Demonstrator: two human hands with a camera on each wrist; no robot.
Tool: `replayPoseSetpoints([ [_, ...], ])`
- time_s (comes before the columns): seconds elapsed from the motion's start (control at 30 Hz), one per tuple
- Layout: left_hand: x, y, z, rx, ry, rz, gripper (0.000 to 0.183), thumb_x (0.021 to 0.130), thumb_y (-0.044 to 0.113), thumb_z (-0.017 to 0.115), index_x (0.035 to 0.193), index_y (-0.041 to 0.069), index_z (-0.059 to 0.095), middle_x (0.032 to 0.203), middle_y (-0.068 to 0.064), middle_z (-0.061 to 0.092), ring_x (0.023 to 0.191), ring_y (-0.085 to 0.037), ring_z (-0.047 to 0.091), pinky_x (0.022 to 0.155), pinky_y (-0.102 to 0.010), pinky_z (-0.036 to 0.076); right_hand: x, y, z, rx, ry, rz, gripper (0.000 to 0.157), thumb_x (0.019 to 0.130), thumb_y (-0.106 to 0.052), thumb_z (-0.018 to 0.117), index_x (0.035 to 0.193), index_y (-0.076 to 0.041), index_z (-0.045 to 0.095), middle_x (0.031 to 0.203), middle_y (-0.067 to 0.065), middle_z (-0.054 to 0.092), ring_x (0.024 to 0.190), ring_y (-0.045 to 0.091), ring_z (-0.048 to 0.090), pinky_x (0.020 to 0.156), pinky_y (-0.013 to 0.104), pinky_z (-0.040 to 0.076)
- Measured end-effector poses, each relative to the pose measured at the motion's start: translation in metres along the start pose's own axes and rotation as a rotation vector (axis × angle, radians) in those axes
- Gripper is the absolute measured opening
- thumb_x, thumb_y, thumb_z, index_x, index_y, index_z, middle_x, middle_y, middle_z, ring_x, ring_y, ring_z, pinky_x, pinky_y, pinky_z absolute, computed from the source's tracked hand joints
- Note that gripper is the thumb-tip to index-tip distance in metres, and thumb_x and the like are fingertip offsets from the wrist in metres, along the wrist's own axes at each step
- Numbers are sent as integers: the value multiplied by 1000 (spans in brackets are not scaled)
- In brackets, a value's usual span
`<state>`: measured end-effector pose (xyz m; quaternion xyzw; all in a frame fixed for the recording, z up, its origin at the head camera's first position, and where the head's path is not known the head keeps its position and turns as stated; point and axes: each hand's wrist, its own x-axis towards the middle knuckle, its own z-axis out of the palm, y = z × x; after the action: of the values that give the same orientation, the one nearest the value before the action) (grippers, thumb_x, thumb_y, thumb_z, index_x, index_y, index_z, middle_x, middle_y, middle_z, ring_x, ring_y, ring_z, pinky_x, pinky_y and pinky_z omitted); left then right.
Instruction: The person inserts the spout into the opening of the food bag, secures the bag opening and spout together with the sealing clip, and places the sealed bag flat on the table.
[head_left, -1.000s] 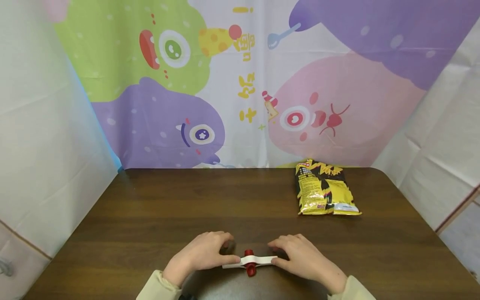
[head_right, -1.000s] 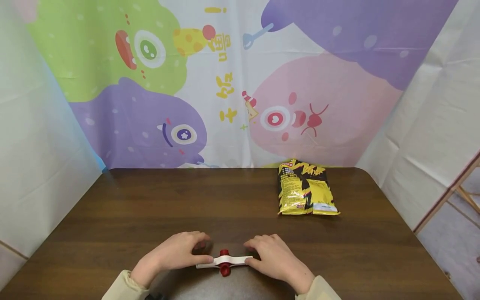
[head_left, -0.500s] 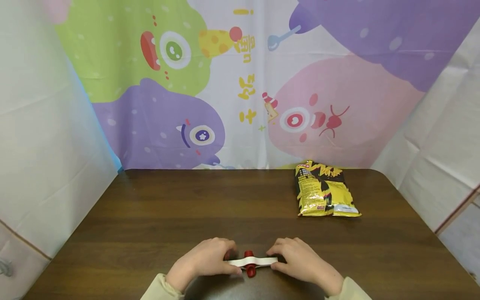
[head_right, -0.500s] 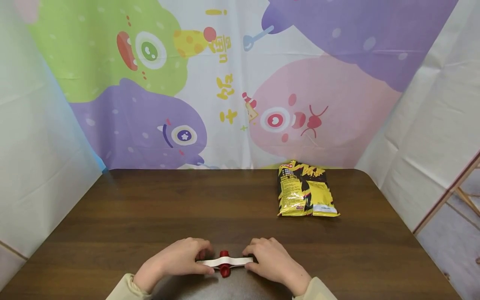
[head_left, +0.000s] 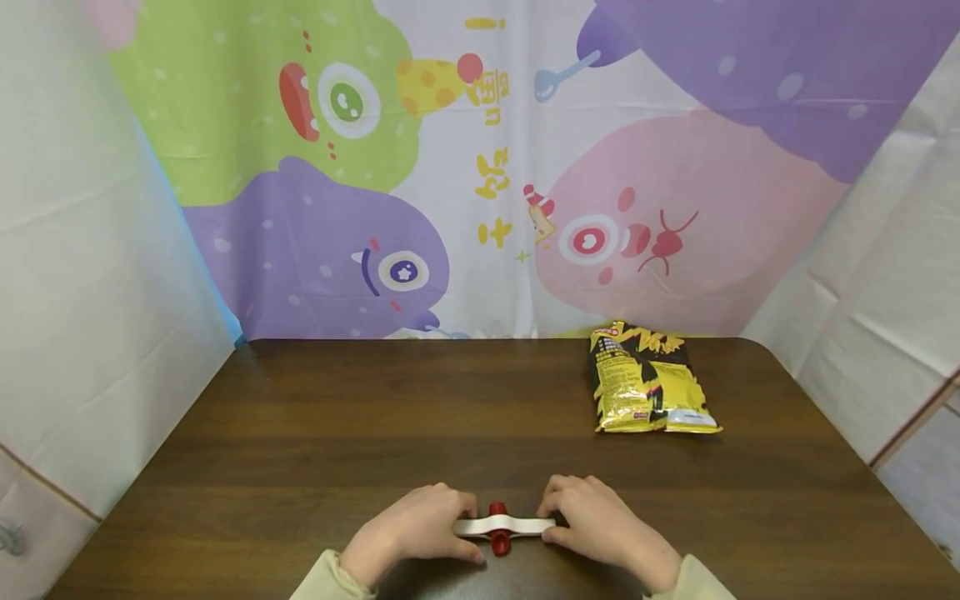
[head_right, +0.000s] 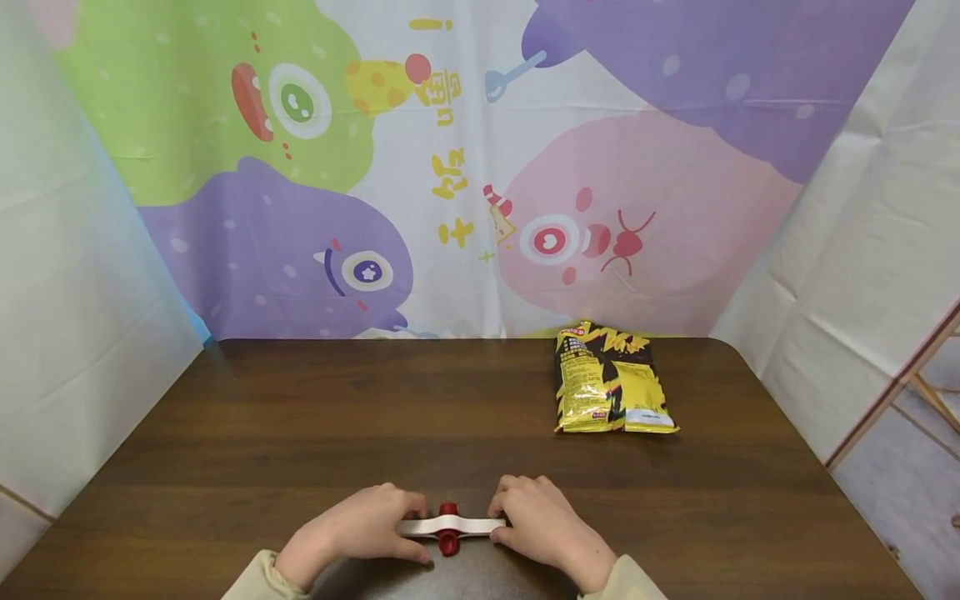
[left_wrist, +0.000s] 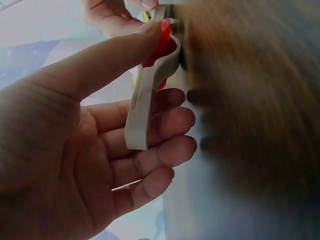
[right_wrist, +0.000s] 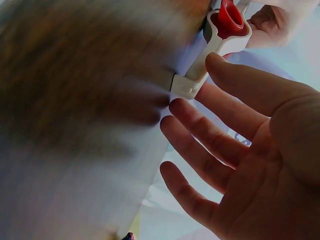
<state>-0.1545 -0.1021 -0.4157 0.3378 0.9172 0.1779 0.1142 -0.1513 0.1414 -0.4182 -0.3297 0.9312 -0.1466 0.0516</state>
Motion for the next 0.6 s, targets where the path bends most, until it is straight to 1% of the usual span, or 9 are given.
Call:
replayPoseSetpoints([
  [0.23,1,-1,2,17,10,23,27,71,41,73,74,18,59,56,16,42,48,1,32,43,-18,28,-1,-3,2,-65,45,0,19,74,-35,72,87,-21,71,84,-13,55,74,4,51,63,28,35],
  [0.4,1,-1,2,19,14,33,23,74,38,72,74,18,60,55,16,39,47,1,29,42,-17,26,0,-5,2,-60,67,-5,13,73,-31,73,82,-22,71,81,-14,54,71,4,50,61,26,33],
  [0.6,0,-2,2,3,-1,34,21,77,36,69,76,17,61,55,15,40,46,1,27,42,-17,25,0,-5,3,-59,81,-11,9,73,-28,73,79,-22,70,79,-14,54,71,4,51,62,27,35],
])
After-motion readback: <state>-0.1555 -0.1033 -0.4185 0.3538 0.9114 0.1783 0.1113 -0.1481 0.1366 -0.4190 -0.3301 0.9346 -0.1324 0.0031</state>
